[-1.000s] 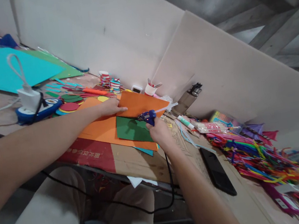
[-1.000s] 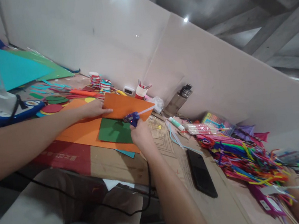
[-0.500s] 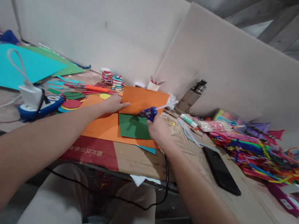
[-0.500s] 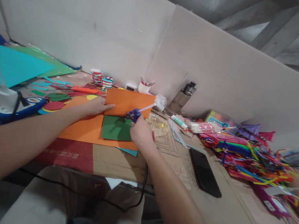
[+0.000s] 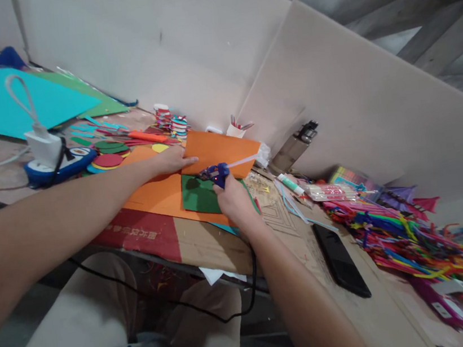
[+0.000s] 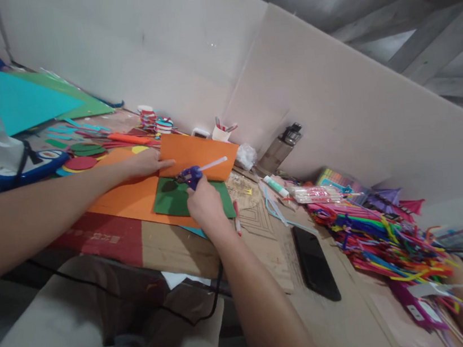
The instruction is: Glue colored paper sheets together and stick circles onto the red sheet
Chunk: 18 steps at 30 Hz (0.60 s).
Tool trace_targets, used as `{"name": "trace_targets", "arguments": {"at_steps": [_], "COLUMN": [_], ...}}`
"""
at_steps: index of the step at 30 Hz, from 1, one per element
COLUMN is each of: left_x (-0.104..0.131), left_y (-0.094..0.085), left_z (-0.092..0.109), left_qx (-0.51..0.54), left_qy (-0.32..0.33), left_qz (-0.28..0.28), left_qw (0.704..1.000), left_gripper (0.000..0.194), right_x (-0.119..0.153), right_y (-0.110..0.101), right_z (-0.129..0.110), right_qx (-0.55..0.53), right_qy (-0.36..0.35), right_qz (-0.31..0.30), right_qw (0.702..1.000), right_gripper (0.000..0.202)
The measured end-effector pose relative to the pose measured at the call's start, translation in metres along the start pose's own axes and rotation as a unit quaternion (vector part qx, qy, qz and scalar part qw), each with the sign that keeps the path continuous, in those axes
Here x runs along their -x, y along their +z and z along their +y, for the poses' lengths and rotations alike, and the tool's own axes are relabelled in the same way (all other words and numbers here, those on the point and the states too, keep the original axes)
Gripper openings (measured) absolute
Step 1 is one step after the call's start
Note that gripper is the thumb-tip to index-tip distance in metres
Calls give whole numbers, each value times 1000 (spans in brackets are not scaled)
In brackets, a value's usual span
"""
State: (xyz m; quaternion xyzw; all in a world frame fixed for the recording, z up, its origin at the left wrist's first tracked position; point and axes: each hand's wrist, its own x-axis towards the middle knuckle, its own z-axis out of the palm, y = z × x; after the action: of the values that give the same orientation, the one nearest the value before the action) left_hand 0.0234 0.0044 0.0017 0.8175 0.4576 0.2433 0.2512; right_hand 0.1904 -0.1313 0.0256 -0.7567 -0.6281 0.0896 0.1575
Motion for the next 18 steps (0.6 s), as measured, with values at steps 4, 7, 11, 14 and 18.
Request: {"name": "trace_targets", "arguments": {"at_steps": [4, 7, 11, 14, 18], "left_x": [-1, 1, 7, 8, 6], "left_y": [-2, -4, -5, -5, -5], "left_z": [-1, 5, 12, 12, 9], "left_qx": [-2, 17, 35, 38, 33], "left_qy": [14, 22, 6, -10, -2], "left_qz": [-13, -12, -7, -12, -16], "left_qw": [1000, 1000, 999, 999, 999], "left_gripper": [37, 31, 26, 33, 35], "right_x": [1, 2, -2, -4, -2], "right_y": [-8, -4, 6, 9, 5], "right_z": [6, -1, -11, -13, -12], "right_qx": [-4, -20, -25, -20, -22], "right_qy": [21, 1, -32, -37, -45], "right_qz": [-4, -17, -13, -16, -22], "right_qw": [1000, 1000, 999, 999, 998], "right_gripper": [40, 40, 40, 40, 42]}}
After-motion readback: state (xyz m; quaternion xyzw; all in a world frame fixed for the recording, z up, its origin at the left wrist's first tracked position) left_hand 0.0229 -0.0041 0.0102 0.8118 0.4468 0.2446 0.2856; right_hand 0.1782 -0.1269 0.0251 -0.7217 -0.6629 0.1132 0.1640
